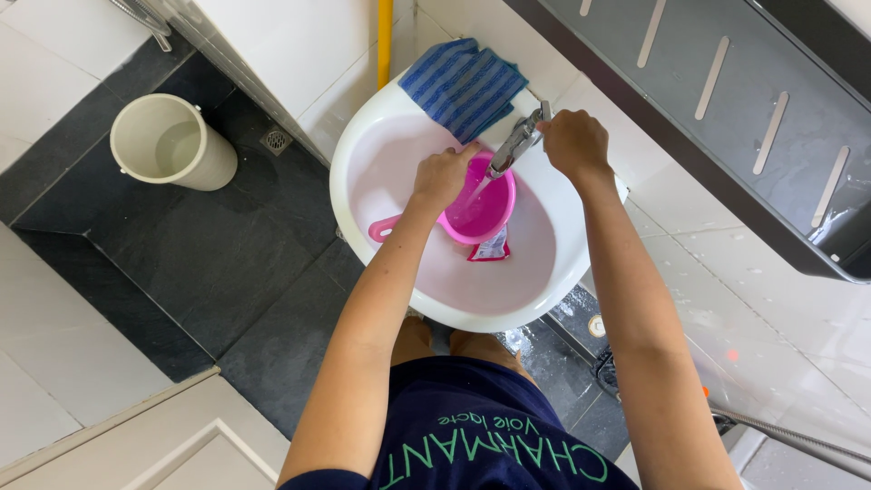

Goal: The person cleans a toilet by pouring soapy water from a pink scoop into the bowl and scrubbing with a brush. They then rinse the scoop and brush at a sink, add detergent powder to the scoop, and pour the mixture back into the toilet. Finally, they rinse the scoop and pour the water onto the floor.

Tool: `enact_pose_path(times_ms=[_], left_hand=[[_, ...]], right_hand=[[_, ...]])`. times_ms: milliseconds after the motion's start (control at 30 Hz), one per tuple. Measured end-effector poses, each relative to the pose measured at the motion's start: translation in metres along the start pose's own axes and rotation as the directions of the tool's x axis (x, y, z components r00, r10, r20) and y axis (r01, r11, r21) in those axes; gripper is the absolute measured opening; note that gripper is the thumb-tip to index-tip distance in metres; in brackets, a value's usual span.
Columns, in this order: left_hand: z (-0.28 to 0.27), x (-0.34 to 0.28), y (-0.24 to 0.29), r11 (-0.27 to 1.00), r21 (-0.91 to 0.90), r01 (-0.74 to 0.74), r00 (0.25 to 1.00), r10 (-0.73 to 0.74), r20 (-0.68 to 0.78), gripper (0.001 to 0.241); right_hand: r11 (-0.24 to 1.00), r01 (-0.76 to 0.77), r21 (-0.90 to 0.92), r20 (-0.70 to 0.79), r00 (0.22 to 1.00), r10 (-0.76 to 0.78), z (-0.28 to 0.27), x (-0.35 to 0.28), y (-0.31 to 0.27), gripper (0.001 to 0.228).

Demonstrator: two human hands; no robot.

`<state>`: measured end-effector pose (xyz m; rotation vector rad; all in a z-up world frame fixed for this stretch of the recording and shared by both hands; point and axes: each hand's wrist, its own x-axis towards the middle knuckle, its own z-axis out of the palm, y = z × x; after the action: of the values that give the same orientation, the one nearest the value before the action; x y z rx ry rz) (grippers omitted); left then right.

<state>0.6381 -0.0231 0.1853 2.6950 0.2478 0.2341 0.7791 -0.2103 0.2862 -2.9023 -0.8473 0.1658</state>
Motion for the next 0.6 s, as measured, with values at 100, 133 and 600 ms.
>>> enact_pose_path(times_ms=[100,133,600], left_hand=[[0.000,0.001,0.000,1.000,0.011,0.000,1.000,0.000,-0.001,0.044],[0.001,0.000,0.000,1.000,0.016,-0.001,1.000,0.001,0.004,0.043],[-0.013,-0.062,-0.057,0.877,-0.289,0.385,0.919,-0.393,0.029,0.037]], right_hand=[[0.996,-0.025,0.091,-0.027,0.999,0.028,0.010,0.003,-0.009,0.050],[0.987,-0.048,0.151,-0.042,0.998,0.054,0.015,0.004,-0.012,0.049],[0.749,-0.166,0.642,-0.061,0.962,0.265,0.118,-0.102,-0.028,0.029]])
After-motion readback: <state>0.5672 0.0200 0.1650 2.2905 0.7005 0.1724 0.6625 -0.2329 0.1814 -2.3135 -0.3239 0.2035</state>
